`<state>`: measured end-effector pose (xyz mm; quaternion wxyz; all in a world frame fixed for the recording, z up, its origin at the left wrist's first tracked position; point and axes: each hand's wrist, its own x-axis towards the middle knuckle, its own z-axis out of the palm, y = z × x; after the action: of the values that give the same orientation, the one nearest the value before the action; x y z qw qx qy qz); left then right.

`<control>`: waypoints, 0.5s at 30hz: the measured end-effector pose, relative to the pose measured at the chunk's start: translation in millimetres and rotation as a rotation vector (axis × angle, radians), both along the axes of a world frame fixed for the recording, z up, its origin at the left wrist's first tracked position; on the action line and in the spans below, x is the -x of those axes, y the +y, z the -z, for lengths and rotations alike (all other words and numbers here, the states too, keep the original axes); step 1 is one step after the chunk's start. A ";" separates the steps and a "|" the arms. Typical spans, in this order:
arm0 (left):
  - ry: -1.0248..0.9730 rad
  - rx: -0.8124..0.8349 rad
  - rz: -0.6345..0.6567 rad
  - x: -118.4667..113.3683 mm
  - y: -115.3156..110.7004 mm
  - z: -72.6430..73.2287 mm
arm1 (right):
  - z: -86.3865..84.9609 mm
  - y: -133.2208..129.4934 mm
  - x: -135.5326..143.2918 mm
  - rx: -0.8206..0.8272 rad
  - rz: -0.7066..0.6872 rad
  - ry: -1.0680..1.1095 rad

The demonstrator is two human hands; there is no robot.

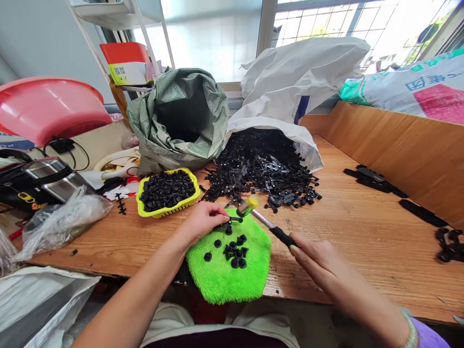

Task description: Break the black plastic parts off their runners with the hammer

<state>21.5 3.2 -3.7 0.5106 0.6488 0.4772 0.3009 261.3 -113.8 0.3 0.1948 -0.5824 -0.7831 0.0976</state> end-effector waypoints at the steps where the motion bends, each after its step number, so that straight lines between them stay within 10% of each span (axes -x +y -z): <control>1: -0.034 0.043 0.009 0.6 1.1 -1.1 | -1.8 -2.8 -2.6 0.007 0.024 0.109; 6: -0.072 0.121 0.190 5.4 12.3 -4.6 | 2.8 -18.5 -21.9 0.098 0.158 0.430; 15: 0.005 0.114 0.298 6.6 16.8 -10.0 | 51.0 -39.9 -46.9 -0.125 0.262 0.312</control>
<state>14.8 19.9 6.4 0.5844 0.6831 0.3933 0.1927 308.2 -153.7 -50.7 0.3604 -0.6438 -0.6657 0.1116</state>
